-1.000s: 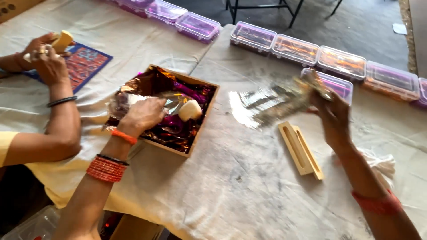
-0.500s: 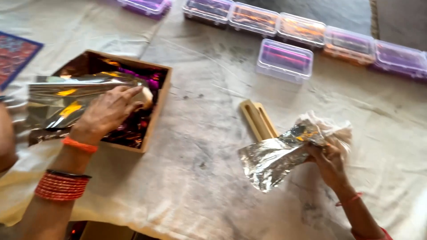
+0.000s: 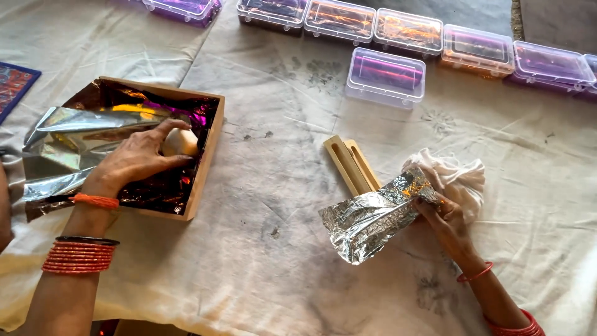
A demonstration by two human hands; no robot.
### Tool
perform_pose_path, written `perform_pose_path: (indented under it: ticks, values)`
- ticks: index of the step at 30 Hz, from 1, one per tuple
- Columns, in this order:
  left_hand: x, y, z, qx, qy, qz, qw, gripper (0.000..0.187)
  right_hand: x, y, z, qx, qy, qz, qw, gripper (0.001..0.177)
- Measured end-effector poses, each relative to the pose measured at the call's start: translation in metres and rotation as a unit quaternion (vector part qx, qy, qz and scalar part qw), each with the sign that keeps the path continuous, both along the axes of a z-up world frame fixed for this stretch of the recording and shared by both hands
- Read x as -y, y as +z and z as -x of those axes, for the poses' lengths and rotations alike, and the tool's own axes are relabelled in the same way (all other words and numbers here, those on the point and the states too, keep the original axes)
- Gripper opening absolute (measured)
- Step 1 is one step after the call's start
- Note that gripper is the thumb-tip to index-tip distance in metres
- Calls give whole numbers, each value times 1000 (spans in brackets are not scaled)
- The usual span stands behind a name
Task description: Wrapping small wooden blocks in colorful foil and organizing them.
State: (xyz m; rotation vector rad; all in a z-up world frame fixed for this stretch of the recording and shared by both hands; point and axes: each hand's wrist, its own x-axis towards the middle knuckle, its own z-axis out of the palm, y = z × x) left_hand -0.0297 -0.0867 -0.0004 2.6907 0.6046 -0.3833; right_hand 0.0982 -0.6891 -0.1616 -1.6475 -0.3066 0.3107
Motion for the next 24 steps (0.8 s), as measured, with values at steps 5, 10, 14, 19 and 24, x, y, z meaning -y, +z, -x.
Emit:
perform_pose_path:
  ticks: [5,10,14,19,24]
  values:
    - [-48,-21,-3,74,-30,44,996,73,-5,11,6,4,6,-3,1000,29]
    - [-115,-78,-3,72,41,70,994,62,-7,13,5,0,0,10,1000,27]
    - [-99,-66,9,124,6,-149,981,44,-4,9,4,0,11,9,1000,24]
    - [33,7,13,251,-106,-272,923,38,-3,2,5,-8,9,-5,1000,24]
    - [151,0,-7,267,-252,-68,928,37,3,-27,13,61,35,0,998,30]
